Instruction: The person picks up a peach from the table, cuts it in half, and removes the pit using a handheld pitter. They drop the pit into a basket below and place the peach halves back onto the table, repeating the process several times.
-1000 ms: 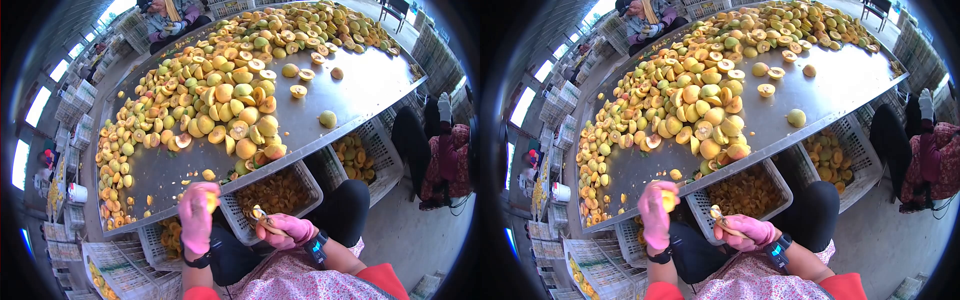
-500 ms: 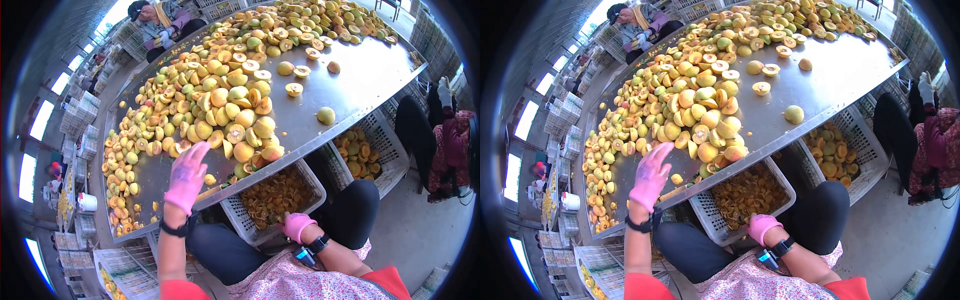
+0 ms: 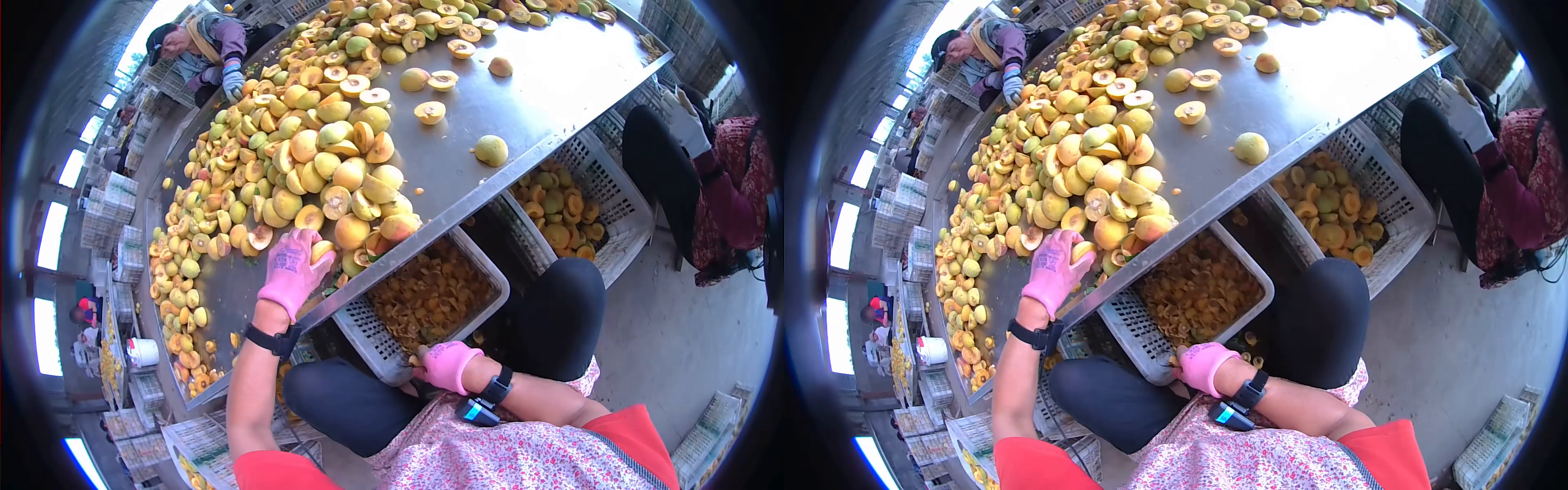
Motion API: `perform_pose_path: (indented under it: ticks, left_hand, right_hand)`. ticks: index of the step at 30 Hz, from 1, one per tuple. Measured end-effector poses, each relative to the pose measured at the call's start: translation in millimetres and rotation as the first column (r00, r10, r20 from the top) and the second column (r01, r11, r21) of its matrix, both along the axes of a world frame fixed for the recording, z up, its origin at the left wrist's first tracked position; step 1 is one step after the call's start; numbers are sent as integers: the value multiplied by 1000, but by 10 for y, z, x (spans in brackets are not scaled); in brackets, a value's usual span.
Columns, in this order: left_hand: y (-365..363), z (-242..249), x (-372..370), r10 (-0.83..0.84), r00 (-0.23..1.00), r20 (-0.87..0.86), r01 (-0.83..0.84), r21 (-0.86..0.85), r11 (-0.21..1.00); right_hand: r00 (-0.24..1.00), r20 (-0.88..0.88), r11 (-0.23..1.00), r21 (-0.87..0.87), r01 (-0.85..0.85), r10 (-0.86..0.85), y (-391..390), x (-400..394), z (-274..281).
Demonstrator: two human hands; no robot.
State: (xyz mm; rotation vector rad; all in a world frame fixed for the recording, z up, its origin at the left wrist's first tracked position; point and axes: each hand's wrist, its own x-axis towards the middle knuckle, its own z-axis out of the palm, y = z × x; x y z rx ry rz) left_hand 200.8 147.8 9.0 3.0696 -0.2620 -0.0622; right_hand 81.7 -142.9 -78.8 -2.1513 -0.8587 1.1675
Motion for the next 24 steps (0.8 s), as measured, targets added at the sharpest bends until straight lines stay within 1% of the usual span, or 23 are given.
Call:
perform_pose_path:
  ticks: [1, 2, 3, 4, 5, 7, 8, 9, 10, 11, 13, 14, 15, 16, 17, 19, 20, 24]
  left_hand:
    - [65, -50, -51, 80, 997, 2, -79, -139, 987]
    - [17, -50, -118, 246, 968, -51, -233, -546, 805]
    - [-39, -49, -191, 363, 919, -157, -319, -837, 446]
    - [-29, 20, -283, 151, 903, -402, -392, -915, -95]
    - [-42, 70, -359, 54, 889, -455, -419, -854, -308]
    - [-246, 84, -543, 17, 897, -442, -372, -776, -510]
    - [-371, 110, -622, 75, 897, -435, -344, -796, -498]
    - [-508, 133, -698, 128, 894, -430, -321, -812, -488]
    - [-639, 132, -762, 237, 880, -412, -301, -870, -391]
    - [-702, 95, -821, 290, 885, -364, -294, -920, -259]
    - [-807, 76, -910, 311, 888, -338, -262, -929, -261]
    - [-853, 57, -946, 331, 889, -315, -242, -939, -244]
    - [-886, 47, -970, 353, 890, -288, -219, -950, -224]
    - [-903, 74, -995, 347, 905, -245, -196, -965, -172]
    - [-907, 44, -999, 352, 904, -242, -191, -966, -174]
    - [-898, -31, -1008, 383, 896, -227, -147, -963, -227]
    - [-886, -30, -1031, 386, 887, -253, -165, -955, -247]
    - [-817, -66, -1056, 400, 888, -229, -148, -964, -222]
  right_hand:
    - [1000, 14, 1000, 11, -12, 11, 0, 23, 53]
    - [996, -16, 993, 82, 83, -82, 13, 40, 121]
    - [984, -56, 972, 154, 175, -169, 38, 53, 173]
    - [969, -36, 935, 256, 245, -244, 56, 39, 195]
    - [949, -35, 897, 317, 308, -313, 75, 65, 314]
    - [906, -111, 808, 418, 415, -408, 133, 145, 558]
    - [910, -106, 812, 417, 407, -402, 162, 174, 679]
    - [888, -122, 765, 465, 445, -442, 191, 192, 790]
    - [864, -142, 714, 508, 482, -482, 226, 209, 854]
    - [866, -137, 721, 501, 480, -481, 264, 232, 881]
    - [871, -4, 699, 594, 397, -491, 347, 266, 920]
    - [869, 40, 720, 579, 382, -494, 398, 279, 913]
    - [873, 46, 726, 577, 374, -486, 437, 282, 901]
    - [874, 80, 749, 556, 360, -479, 478, 291, 890]
    - [873, 112, 769, 536, 349, -474, 516, 297, 889]
    - [877, 114, 783, 513, 351, -467, 567, 301, 894]
    - [878, 114, 795, 489, 357, -465, 586, 303, 896]
    - [893, 160, 848, 420, 324, -420, 625, 303, 949]
